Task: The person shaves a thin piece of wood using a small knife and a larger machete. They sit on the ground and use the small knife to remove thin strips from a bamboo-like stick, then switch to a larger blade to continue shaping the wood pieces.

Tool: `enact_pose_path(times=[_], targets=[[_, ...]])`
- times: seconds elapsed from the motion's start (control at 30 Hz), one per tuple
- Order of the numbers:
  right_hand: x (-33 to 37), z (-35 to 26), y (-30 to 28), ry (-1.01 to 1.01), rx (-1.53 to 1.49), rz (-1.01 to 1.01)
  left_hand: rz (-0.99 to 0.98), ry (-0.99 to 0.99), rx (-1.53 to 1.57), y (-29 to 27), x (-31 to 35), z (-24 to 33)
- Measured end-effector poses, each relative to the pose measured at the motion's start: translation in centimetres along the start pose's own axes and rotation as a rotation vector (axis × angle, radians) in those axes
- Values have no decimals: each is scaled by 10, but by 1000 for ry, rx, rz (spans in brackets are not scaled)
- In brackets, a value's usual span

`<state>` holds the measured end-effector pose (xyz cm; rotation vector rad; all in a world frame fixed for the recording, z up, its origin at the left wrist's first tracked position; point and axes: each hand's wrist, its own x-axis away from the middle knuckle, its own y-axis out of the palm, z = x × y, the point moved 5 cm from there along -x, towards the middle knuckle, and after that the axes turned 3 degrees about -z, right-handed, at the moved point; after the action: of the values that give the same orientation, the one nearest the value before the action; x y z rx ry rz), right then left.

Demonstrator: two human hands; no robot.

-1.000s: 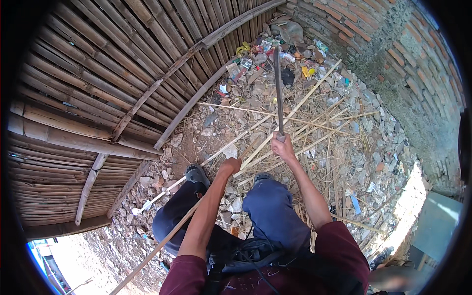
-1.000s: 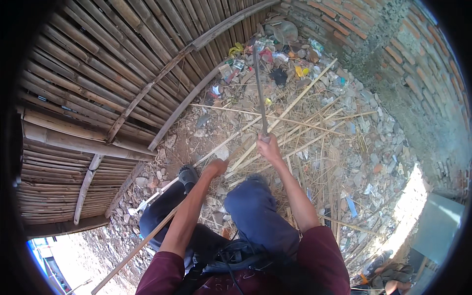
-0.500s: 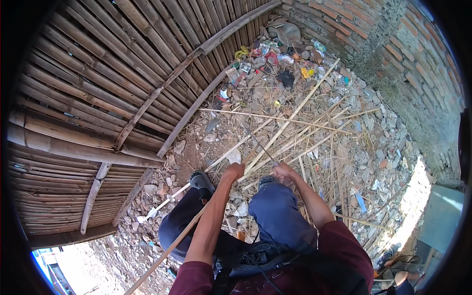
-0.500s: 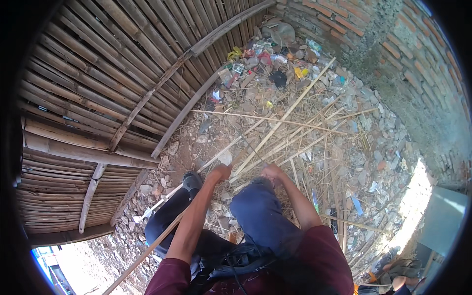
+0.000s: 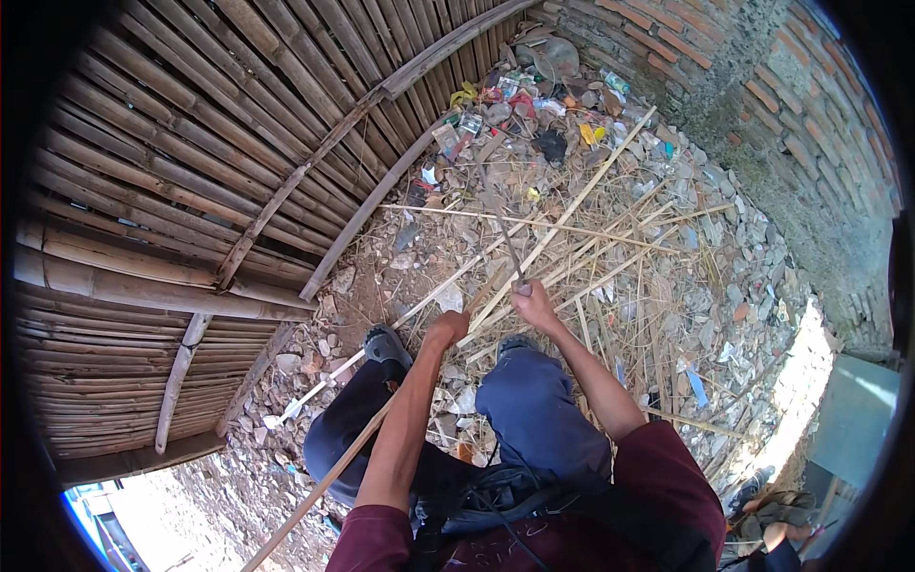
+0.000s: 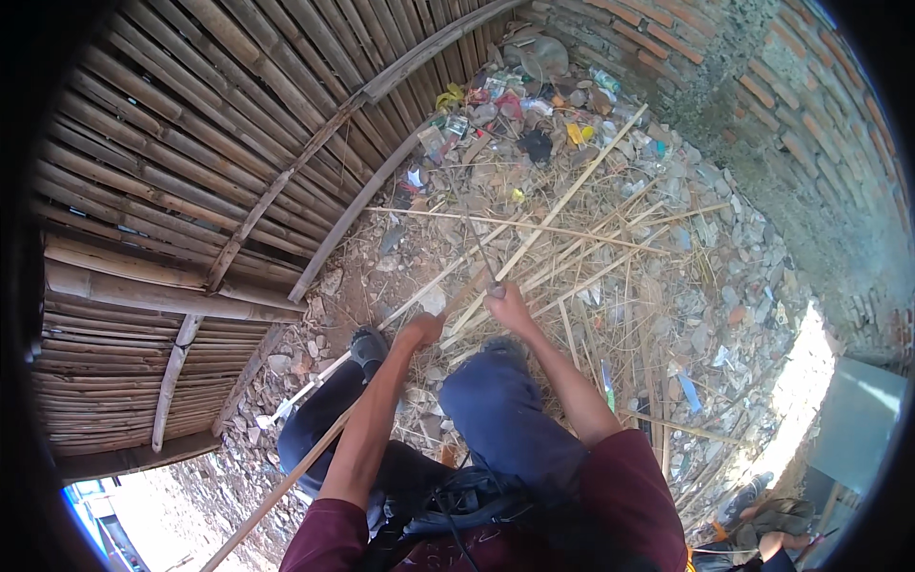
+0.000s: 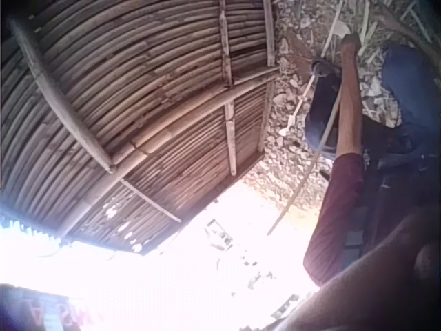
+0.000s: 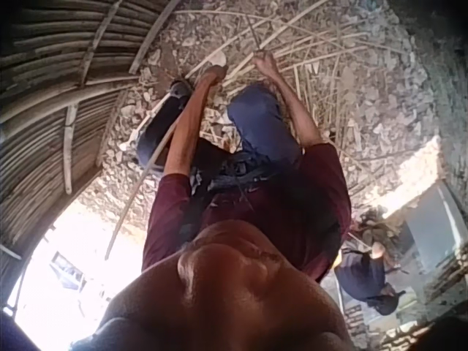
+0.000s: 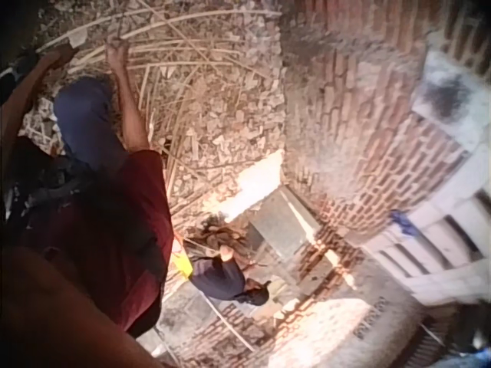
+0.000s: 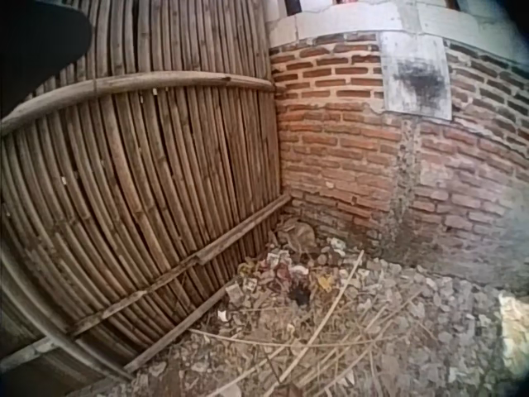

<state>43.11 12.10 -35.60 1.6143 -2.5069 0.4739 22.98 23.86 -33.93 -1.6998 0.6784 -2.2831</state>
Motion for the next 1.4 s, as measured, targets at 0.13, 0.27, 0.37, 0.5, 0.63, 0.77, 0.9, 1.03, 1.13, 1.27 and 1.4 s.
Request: enact_pose_path(times=[0.13,0.27,0.37,0.5,0.63,0.77,0.9,1.03,1.13,1.27,1.4], targets=[[13,120,-2,254,429,-198,86,122,-150,4,-16,10],[17,136,7,603,197,-202,-159,-94,64,1,5,10],[12,107,1,614,37,-316,-30,-8,-93,-9,10,4],[20,120,-11,693,-174,-392,377,202,-334,-6,20,26],[23,112,1,746,-432,-506,573,200,-614,2,20,35],[28,112,3,777,-542,-519,618,17,-607,17,35,46],[29,105,7,768,-633,-536,716,67,-629,28,26,28],[29,107,15,752,-883,-542,674,98,-544,24,18,31],[26,97,27,686,-873,-338,620,178,-617,20,12,23],[19,90,7,487,-640,-114,590,148,-543,16,18,24],[18,94,-23,397,-347,54,440,100,-587,12,11,25]])
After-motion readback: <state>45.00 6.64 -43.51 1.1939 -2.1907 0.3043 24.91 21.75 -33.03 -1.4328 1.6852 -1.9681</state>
